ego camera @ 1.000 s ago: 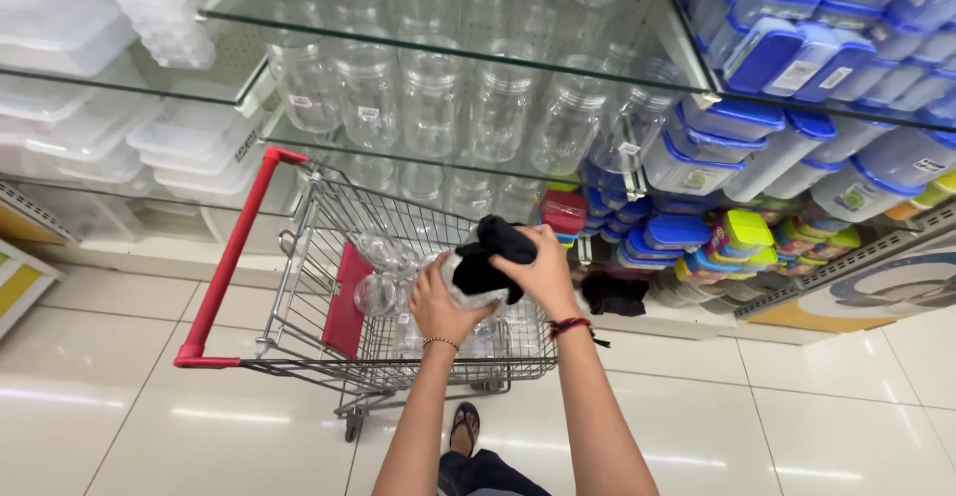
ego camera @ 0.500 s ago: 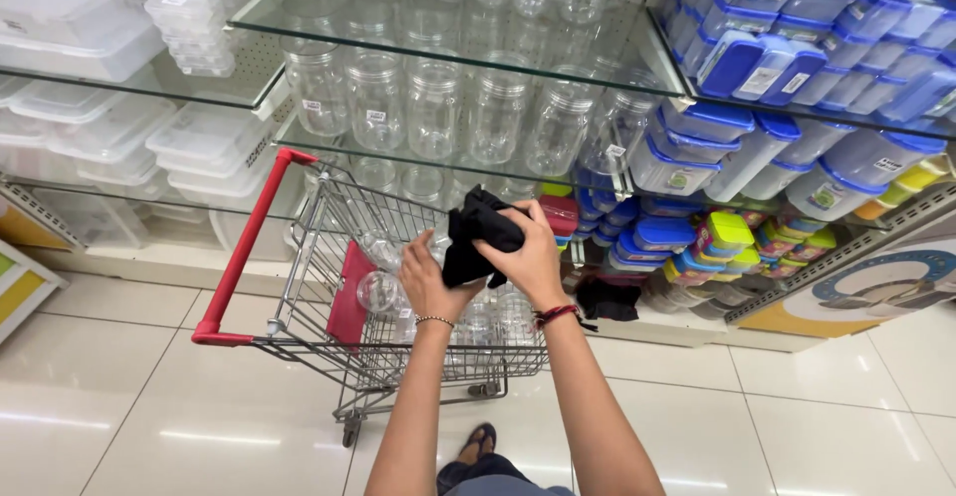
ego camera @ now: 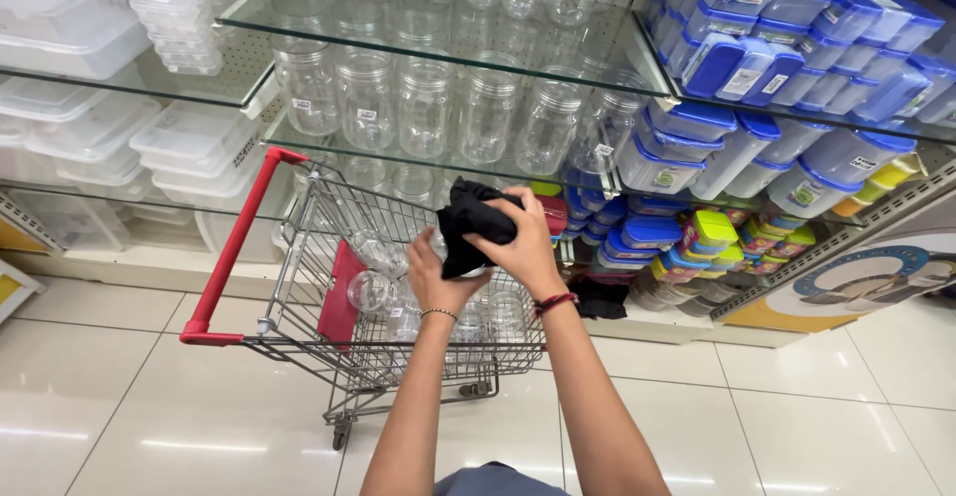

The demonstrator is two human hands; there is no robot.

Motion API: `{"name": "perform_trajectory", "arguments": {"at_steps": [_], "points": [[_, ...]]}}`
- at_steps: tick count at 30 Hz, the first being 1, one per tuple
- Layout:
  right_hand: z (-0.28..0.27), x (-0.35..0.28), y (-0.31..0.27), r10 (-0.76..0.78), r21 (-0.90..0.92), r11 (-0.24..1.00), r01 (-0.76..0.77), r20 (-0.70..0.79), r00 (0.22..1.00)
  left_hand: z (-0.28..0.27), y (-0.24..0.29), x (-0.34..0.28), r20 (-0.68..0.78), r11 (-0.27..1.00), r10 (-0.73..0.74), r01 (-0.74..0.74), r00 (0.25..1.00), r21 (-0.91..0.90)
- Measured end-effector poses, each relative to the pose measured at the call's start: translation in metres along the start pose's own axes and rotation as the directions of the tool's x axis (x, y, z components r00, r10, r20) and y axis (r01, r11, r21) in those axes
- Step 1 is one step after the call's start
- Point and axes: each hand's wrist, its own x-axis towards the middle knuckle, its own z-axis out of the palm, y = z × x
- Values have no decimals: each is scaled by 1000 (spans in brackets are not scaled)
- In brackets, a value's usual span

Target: Cleaning empty plastic jars in a retail setting before placing them on shelves.

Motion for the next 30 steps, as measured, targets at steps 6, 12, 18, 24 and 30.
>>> {"name": "perform_trajectory", "arguments": {"at_steps": [6,12,18,24,30], "points": [[-8,24,10,105,-65,992,-109,-70,992,-3,18,0,201,976,65,-20,977,-219],[6,15,72,358,587,785,-197,-170,918,6,2,10,348,786,-56,256,936,-563],[6,-4,50,289,599,799,-53,-304,908,7,20,39,328,386,-597,621,732,-682],[7,-1,14,-24,111,993,45,-184,983,32,-18,48,319,581,-167,355,933,-733],[1,3,53,482,397,804,-442,-2,876,3,-29,65,607,597,133,426,783,-680]]}}
